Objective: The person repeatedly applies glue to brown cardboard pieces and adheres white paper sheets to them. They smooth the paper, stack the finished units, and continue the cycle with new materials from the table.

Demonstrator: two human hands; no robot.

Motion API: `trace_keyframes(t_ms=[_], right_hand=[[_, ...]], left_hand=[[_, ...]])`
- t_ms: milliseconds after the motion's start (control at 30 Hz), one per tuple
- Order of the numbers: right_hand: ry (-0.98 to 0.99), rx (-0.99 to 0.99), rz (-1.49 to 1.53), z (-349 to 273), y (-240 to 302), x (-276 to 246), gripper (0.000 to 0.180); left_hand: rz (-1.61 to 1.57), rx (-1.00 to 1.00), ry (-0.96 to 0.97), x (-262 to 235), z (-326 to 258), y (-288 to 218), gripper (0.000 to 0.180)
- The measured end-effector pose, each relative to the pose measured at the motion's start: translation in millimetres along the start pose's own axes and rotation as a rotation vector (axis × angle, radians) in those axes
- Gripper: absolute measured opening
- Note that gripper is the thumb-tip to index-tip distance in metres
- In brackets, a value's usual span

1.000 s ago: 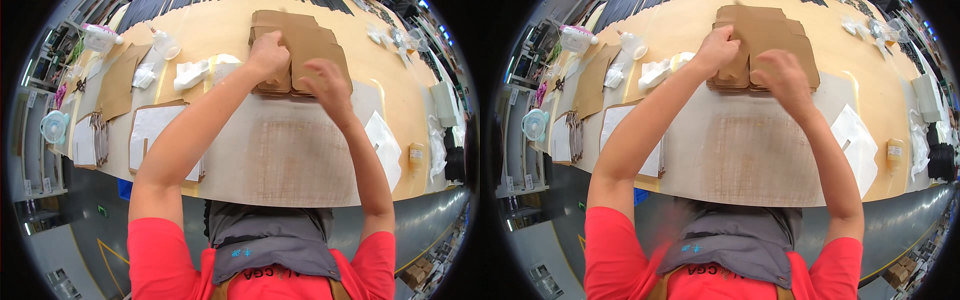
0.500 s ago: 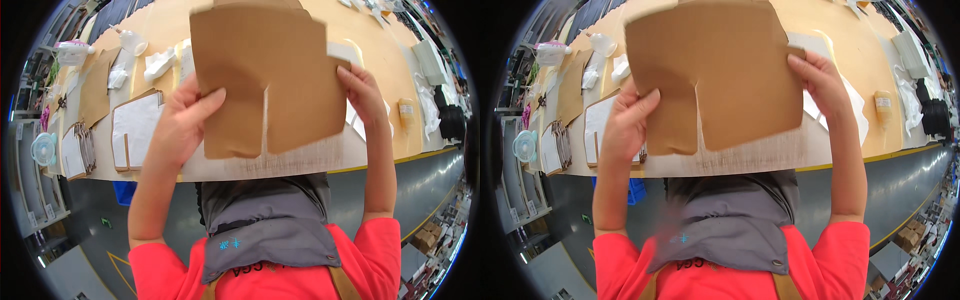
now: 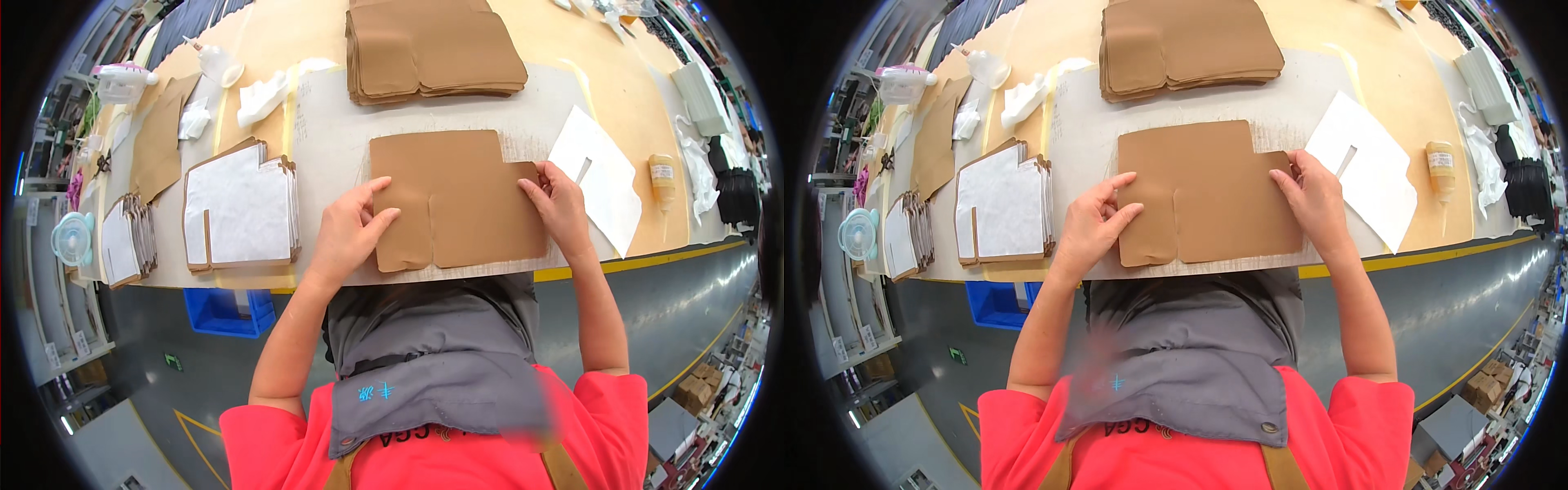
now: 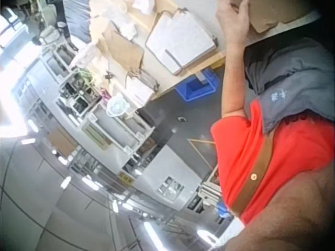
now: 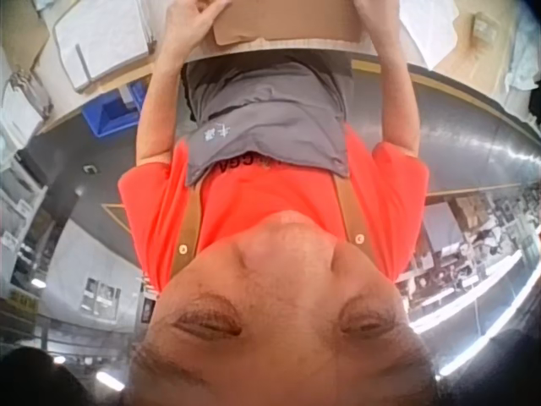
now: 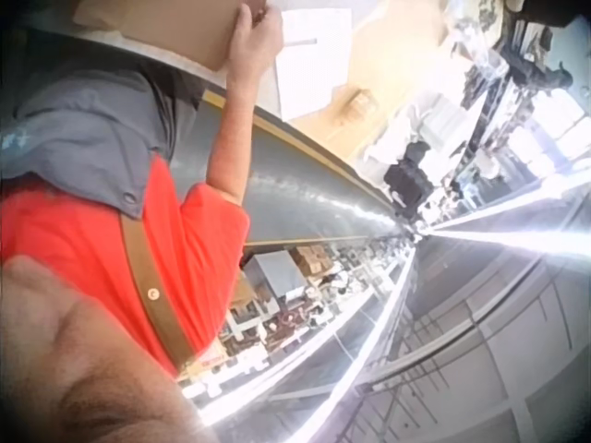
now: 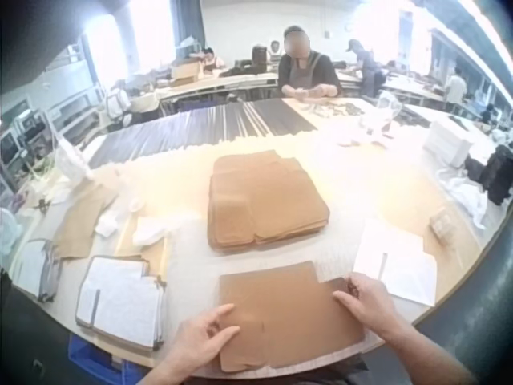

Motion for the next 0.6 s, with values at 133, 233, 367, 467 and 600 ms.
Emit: trace_keyframes(t_ms=[133,233,367,467,600], right_hand=[[-0.133,-0.1,-0.321,-7.4,10.7,-29.6,0.047],[-0.348,-0.064,-0.355,-4.8,-35.3,-93.0,0.06],[-0.556,-0.06,-0.919,-21.1,-146.9,-213.6,0.072],[-0.374,0.315,-0.645,-31.9,-259.9,-250.1,0.069],[-0.176,0.441,0.093,-25.0,-319.4,-234.4,0.073]], left_hand=[[0.451,0.315,-0.284,-8.3,-18.8,-35.0,0.053],[0.445,0.491,-0.341,-1.2,-29.6,-52.2,0.054],[0.458,0.645,-0.224,25.5,-34.9,-60.6,0.053],[0.505,0.647,-0.156,41.9,-29.0,-46.7,0.05],[0.551,0.668,-0.185,43.4,-31.2,-42.6,0.05]])
Point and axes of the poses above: each hand's wrist, its own z-axis towards the middle knuckle, its own x-axis out of the palm, y = z × x, the point moved 10 cm from there along z, towards the middle knuckle, and after that the axes turned 9 degrees about -x, right-handed, at the moved point
